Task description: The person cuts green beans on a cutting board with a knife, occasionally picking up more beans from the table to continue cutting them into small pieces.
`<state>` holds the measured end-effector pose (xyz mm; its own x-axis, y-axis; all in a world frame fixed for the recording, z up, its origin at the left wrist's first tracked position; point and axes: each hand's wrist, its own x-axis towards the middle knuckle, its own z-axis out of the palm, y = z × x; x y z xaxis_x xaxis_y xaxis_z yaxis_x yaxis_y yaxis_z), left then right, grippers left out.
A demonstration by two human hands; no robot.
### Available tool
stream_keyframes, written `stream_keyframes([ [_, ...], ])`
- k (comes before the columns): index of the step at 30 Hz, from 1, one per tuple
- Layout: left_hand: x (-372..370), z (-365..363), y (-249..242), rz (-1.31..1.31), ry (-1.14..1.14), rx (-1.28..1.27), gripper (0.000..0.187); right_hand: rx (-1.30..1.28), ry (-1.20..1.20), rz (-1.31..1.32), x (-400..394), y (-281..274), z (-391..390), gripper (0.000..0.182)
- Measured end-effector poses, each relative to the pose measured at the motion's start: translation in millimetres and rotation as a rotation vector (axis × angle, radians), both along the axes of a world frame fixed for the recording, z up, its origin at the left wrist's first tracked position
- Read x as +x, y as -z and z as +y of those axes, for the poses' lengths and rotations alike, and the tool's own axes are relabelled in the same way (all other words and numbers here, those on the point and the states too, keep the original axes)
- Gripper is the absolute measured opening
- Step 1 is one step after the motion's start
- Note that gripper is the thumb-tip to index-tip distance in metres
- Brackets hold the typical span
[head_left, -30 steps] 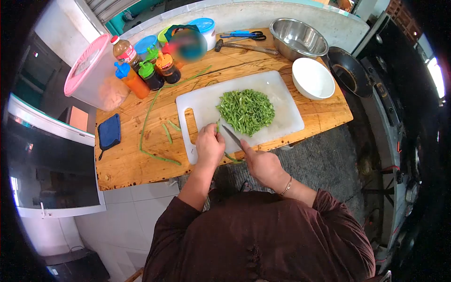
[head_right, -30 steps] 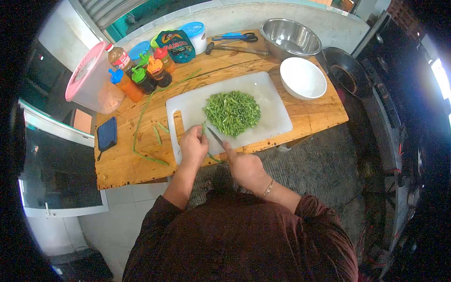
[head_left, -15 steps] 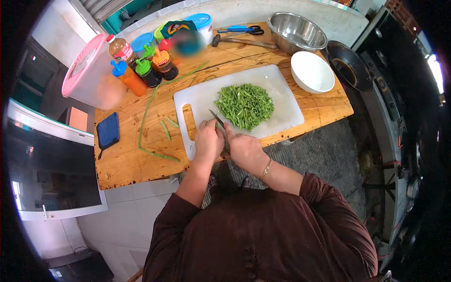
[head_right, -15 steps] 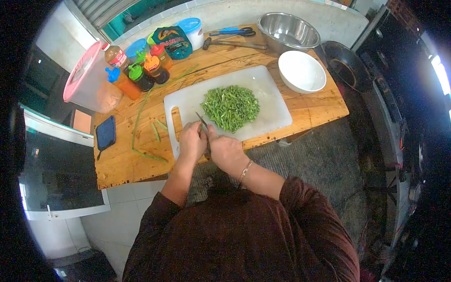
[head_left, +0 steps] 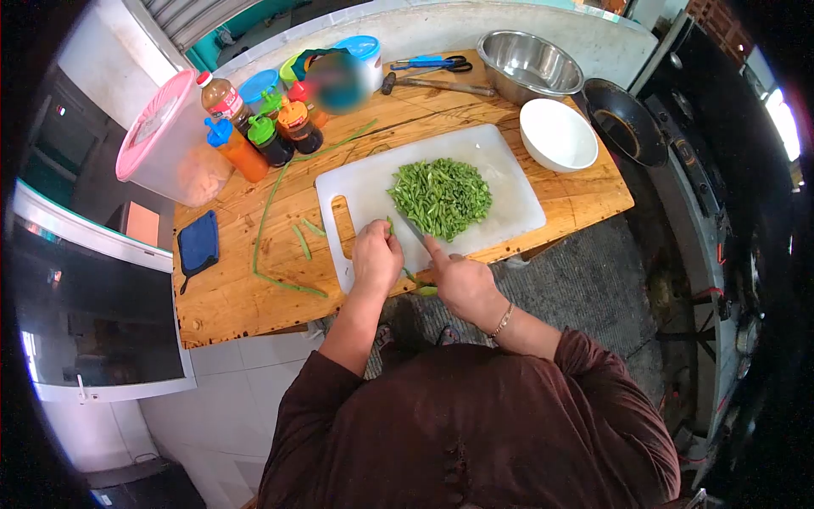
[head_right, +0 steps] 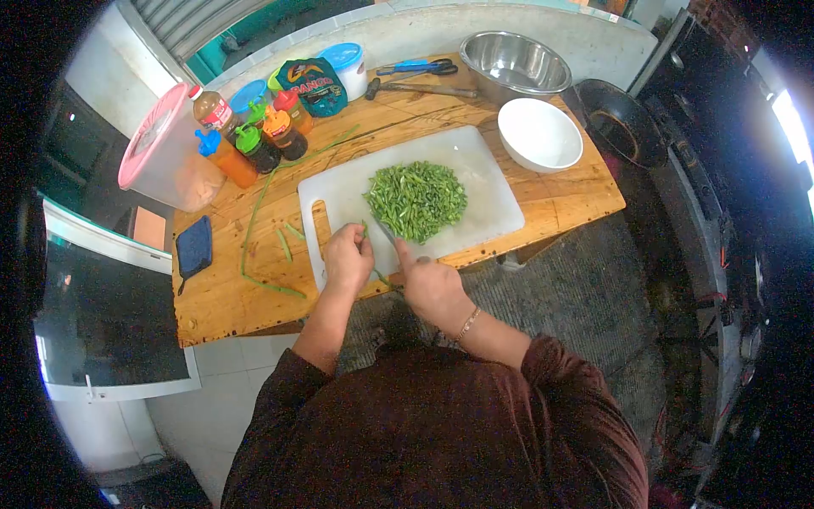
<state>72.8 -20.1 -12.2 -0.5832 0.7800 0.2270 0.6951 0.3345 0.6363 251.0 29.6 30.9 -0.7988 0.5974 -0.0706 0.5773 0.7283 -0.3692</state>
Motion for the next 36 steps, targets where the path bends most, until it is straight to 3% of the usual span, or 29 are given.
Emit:
stream_keyframes([
  [2,-1,1,0,0.015,0.014,0.01,0.023,0.044,0.005,0.079,-5,-1,-2,0.064],
  [11,-1,1,4,0.074,0.023,0.015,0.018,0.09,-0.044,-0.004,-20,11,-12,0.068],
  [17,-1,1,10,0.095,0.017,0.025,0.015,0.154,-0.105,0.153,-47,23,10,0.067],
  [23,1,1,9,0.054,-0.06,0.07,0.01,0.136,-0.079,0.01,-6,8,-9,0.062],
  [36,-5,-3,3,0.022,0.003,0.086,0.008,0.065,-0.017,0.069,-11,4,-10,0.063],
])
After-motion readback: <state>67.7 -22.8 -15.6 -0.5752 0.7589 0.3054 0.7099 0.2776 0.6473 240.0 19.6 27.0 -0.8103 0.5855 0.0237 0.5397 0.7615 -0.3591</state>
